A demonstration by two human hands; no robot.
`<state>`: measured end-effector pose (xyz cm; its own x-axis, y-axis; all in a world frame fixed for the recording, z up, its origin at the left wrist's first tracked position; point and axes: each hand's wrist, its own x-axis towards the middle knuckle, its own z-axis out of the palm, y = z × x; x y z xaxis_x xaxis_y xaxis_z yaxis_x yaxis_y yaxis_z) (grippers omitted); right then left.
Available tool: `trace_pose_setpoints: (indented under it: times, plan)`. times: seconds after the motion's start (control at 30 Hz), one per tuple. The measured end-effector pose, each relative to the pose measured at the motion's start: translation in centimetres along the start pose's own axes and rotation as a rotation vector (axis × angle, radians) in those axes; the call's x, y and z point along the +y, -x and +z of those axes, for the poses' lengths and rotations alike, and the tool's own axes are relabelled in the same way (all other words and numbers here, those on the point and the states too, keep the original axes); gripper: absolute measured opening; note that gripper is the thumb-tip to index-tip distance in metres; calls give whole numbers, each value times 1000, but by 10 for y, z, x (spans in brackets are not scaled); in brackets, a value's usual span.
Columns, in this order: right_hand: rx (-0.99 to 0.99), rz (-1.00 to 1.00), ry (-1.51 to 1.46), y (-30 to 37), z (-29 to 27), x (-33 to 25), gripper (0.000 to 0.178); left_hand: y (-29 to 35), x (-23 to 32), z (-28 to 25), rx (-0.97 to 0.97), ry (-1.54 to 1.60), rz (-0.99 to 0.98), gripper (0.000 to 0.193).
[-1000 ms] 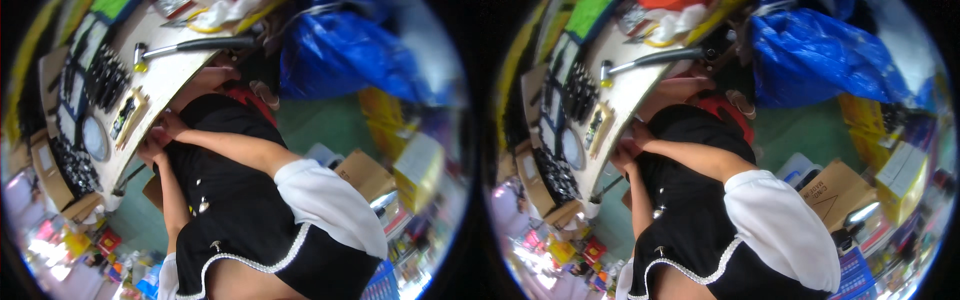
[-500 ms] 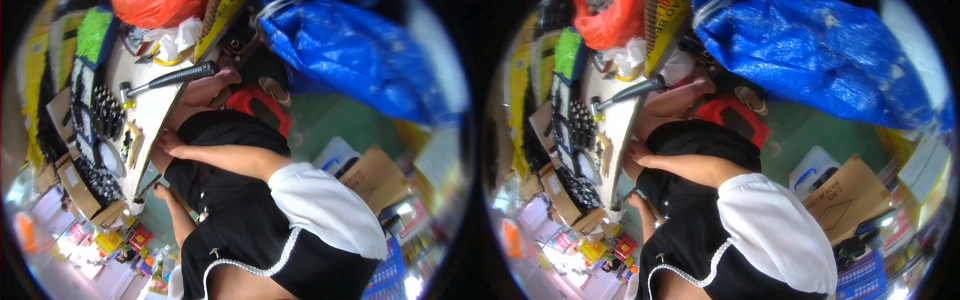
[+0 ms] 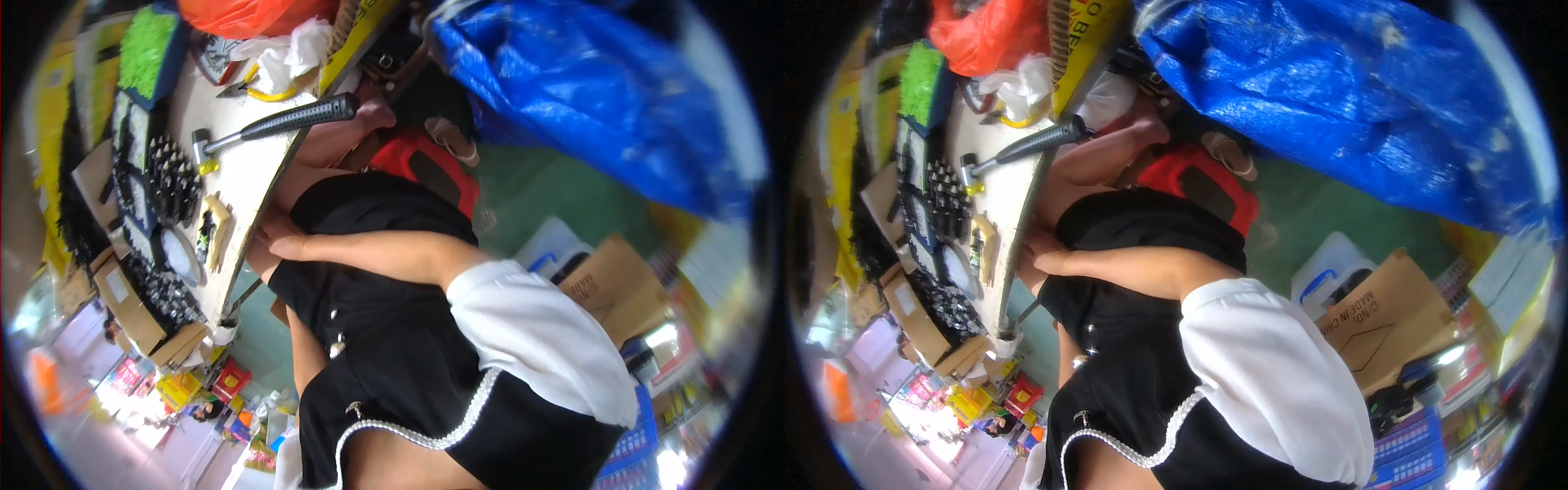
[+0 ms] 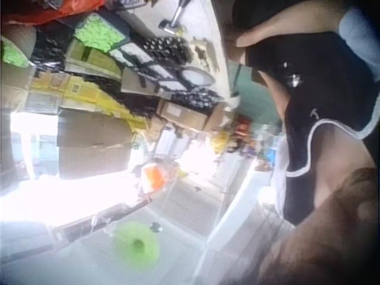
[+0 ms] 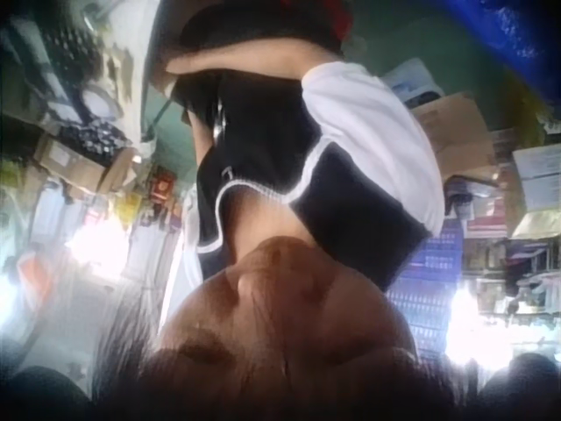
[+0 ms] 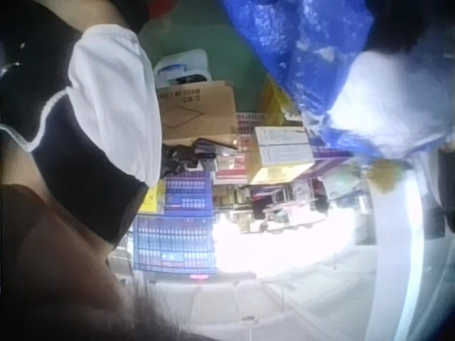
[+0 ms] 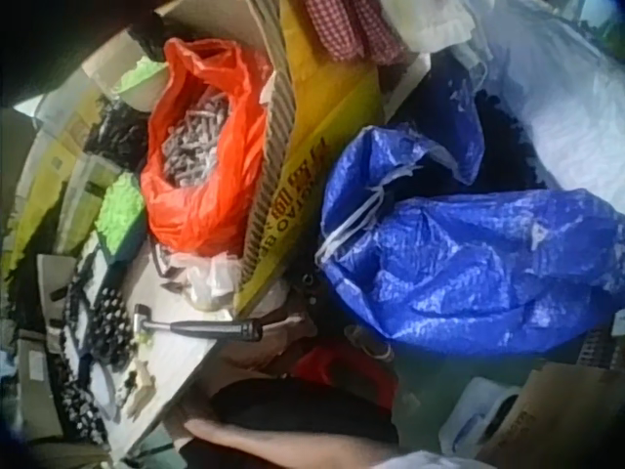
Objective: The person assembles small lock mechanisms at a cluttered workbench. They pick up lock bodies and internal components, insert them into a wooden jig, and use a hammer to secure the parts. The person repeats this process for multiple units, stacking the finished locks on the table.
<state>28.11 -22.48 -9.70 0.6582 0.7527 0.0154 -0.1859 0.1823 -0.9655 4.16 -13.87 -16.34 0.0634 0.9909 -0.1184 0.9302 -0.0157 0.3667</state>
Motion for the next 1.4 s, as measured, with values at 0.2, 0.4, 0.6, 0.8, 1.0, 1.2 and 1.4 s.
trace_pose_setpoints:
  times: [0.2,0.4,0.6,0.8,1.0,1.2,1.4]
  plan:
    - [-456,50,284,11,-64,-57,20,-1,-6,-3,-17,5,5,30]
    - [190,-176,588,9,-150,6,25,7,-16,-6,-31,13,-21,30]
    - [169,469,776,5,-216,109,27,6,-17,-7,-43,18,-15,30]
    - [194,537,546,-43,-213,200,50,-2,-15,-4,-64,24,-5,30]
    - [38,602,589,-40,-199,144,50,3,-24,-4,-73,29,-32,30]
    - [98,478,554,-47,-186,203,48,-4,-18,-8,-72,23,-5,31]
    - [18,781,675,-35,-212,139,45,3,-24,-7,-75,23,-20,31]
